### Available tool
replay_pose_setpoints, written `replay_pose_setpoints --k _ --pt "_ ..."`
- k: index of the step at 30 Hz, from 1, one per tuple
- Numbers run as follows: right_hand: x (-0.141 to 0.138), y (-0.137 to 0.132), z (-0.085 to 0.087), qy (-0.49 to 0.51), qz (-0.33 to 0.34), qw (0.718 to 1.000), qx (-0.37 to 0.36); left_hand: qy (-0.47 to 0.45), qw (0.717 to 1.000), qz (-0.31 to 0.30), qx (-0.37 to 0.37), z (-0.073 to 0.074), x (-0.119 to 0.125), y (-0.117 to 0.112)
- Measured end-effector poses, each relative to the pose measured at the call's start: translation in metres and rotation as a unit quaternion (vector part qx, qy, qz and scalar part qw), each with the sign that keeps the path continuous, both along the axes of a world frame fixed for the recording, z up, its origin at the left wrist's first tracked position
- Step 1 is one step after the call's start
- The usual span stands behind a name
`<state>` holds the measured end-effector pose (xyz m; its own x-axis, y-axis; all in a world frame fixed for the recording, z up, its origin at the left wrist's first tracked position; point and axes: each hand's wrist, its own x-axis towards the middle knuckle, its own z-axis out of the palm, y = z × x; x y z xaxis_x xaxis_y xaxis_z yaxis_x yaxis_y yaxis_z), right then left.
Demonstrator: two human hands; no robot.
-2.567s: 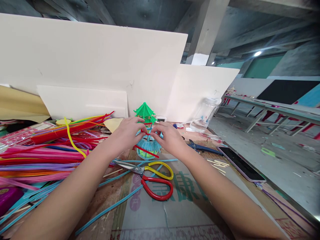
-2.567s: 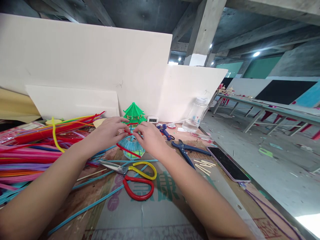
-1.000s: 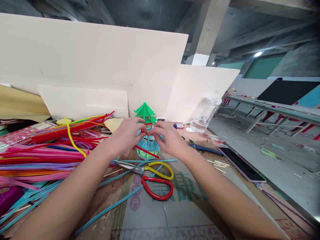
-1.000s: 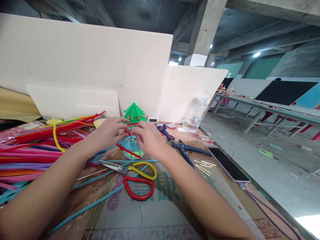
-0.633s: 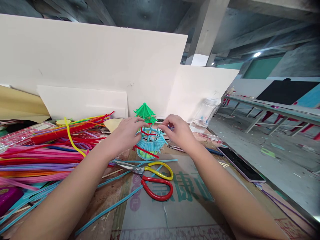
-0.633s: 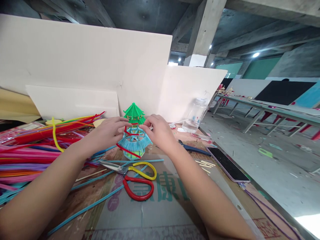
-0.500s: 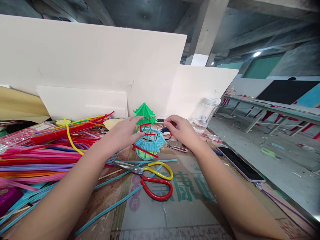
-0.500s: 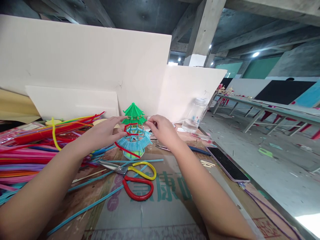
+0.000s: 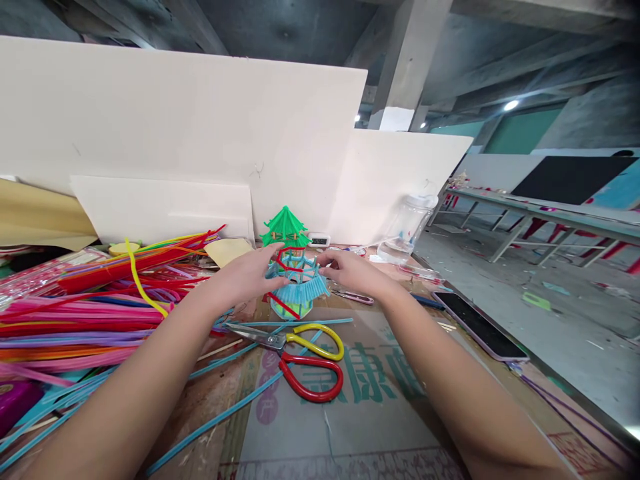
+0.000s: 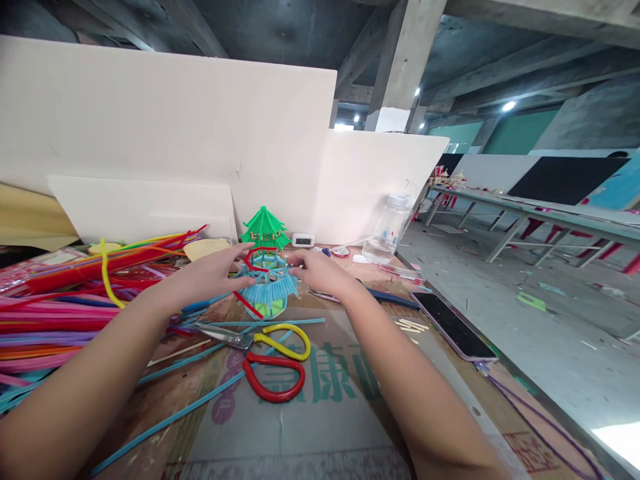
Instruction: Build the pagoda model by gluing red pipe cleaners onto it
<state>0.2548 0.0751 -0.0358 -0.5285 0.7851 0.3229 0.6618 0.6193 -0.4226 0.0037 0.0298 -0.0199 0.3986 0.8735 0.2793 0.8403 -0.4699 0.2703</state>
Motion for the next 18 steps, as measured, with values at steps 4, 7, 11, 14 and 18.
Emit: replay_pose_setpoints --k 4,7,11,14,18 --pt "0.003 -0.001 0.002 -0.01 -0.015 1.0 -0.009 0.002 1.0 0.029 0.008 -0.001 -0.005 0.005" --pt "0.003 -0.001 0.003 -0.008 -0.015 0.999 -0.03 0.001 0.998 0.048 0.029 -0.006 -0.007 0.012" --pt "0.002 -0.002 0.004 -0.005 -0.002 0.999 -0.05 0.017 0.998 0.049 0.047 -0.011 -0.01 0.017" --pt "0.001 -0.004 0.006 -0.006 0.002 0.999 -0.052 0.016 0.997 0.047 0.053 -0.011 -0.009 0.017" --pt "0.005 -0.002 0.007 -0.016 -0.014 0.999 -0.048 -0.034 0.999 0.038 -0.016 -0.008 -0.009 0.015"
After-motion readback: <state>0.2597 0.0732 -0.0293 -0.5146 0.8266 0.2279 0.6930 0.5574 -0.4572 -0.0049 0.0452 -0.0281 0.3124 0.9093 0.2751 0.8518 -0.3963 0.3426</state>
